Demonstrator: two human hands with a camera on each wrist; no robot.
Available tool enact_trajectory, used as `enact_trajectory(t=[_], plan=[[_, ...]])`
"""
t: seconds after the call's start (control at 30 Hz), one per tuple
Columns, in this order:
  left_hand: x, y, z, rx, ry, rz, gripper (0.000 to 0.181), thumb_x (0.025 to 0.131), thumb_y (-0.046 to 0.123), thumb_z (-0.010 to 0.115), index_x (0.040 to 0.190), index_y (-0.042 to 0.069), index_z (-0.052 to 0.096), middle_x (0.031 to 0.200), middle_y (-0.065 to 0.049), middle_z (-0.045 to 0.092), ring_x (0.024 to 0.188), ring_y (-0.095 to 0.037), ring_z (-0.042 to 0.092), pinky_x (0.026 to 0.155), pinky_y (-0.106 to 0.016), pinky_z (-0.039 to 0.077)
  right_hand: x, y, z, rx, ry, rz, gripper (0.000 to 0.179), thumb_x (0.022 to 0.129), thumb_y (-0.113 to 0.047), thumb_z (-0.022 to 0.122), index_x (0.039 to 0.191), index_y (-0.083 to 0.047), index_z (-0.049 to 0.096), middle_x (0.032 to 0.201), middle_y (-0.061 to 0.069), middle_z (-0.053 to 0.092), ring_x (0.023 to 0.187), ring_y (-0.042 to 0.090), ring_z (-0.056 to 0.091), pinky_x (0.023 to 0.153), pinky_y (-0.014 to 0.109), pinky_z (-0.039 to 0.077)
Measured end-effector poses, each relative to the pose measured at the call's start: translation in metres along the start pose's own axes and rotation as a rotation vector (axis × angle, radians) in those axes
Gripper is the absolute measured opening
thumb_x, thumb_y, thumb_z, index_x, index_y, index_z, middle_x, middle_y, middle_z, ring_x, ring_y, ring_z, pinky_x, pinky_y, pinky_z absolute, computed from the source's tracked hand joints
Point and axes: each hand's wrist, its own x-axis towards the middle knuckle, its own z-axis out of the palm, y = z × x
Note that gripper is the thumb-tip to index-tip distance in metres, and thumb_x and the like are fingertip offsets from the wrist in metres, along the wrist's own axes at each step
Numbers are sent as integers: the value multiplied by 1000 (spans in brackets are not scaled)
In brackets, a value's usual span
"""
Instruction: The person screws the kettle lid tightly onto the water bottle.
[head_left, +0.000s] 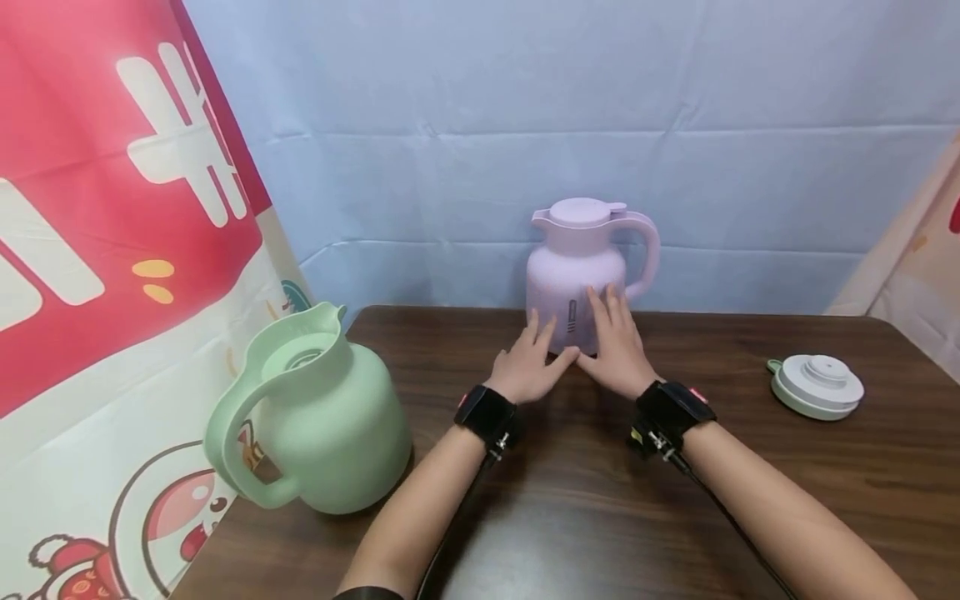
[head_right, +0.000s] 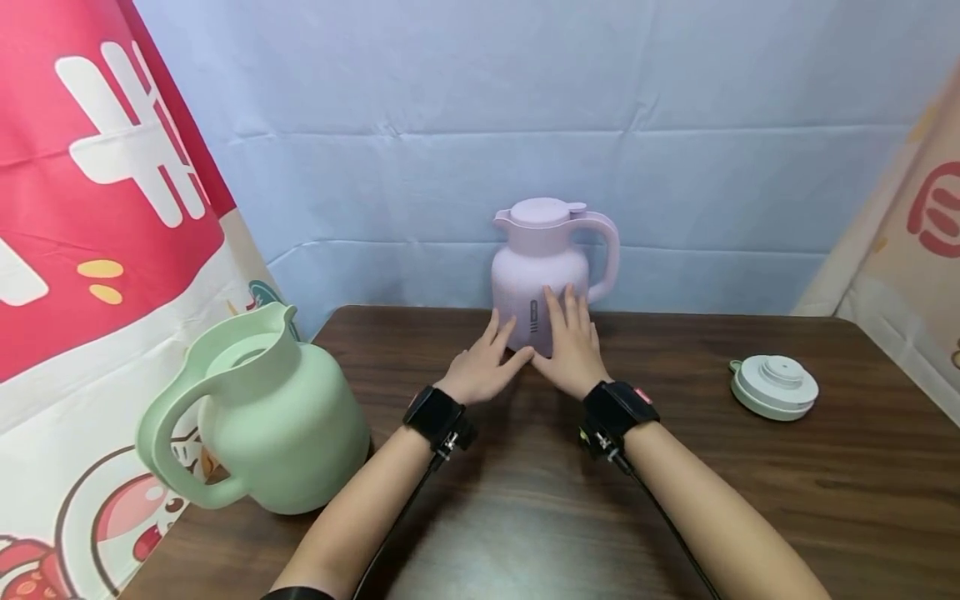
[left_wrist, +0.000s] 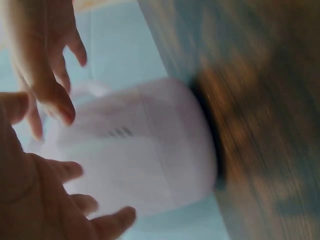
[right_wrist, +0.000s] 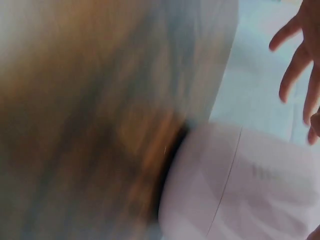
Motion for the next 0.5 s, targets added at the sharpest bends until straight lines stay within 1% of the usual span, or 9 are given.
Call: enact_trajectory(t=[0.1,0.17,0.23,0.3,0.37,0.4,0.43,0.5], plan=[[-23,4,-2,56,-11,19,75,93,68,20,153,24,13,158,-3,-1,141,-26,17,104,-60,24,-15,-9,-2,49,-14,-7,95,86,-30,70,153,-10,6,154,25,-4,138,49,-5,102,70,6],[-41,7,-5,81,1,42,76,92,70,20,153,24,16,158,-3,2,142,-27,16,105,-59,24,-24,-16,-3,83,-26,-7,97,85,-35,71,153,-14,5,155,23,-4,139,45,-6,102,70,4],[-61,7,-8,104,27,72,77,92,71,20,152,24,18,158,-4,5,141,-28,17,105,-58,25,-33,-24,-5,114,-37,-10,100,84,-37,72,154,-18,3,155,22,-4,140,41,-7,102,69,3],[-80,6,-11,120,66,108,77,91,71,23,152,24,21,158,-5,9,141,-28,18,105,-57,26,-41,-31,-6,135,-38,-16,101,83,-38,73,154,-20,3,155,21,-2,141,38,-7,103,68,3],[-99,4,-13,139,124,160,77,91,70,29,152,23,23,157,-7,12,141,-28,18,105,-56,26,-50,-38,-8,159,-38,-23,102,82,-37,74,154,-22,3,156,20,0,141,37,-6,104,67,4],[-107,3,-14,156,165,192,77,91,69,32,151,22,24,157,-8,14,141,-28,18,105,-55,26,-55,-42,-9,168,-37,-26,103,81,-36,75,154,-23,3,156,20,0,141,37,-5,104,68,5],[-116,1,-16,170,218,229,76,91,67,36,151,20,25,156,-9,16,141,-28,19,105,-55,27,-59,-45,-10,177,-36,-31,104,81,-36,76,153,-23,3,156,19,1,142,37,-3,103,68,7],[-133,-3,-20,196,349,316,76,91,63,45,150,17,28,155,-12,21,140,-29,20,105,-56,26,-68,-51,-10,203,-44,-34,104,80,-35,77,153,-25,4,157,16,1,142,36,-2,101,70,10]])
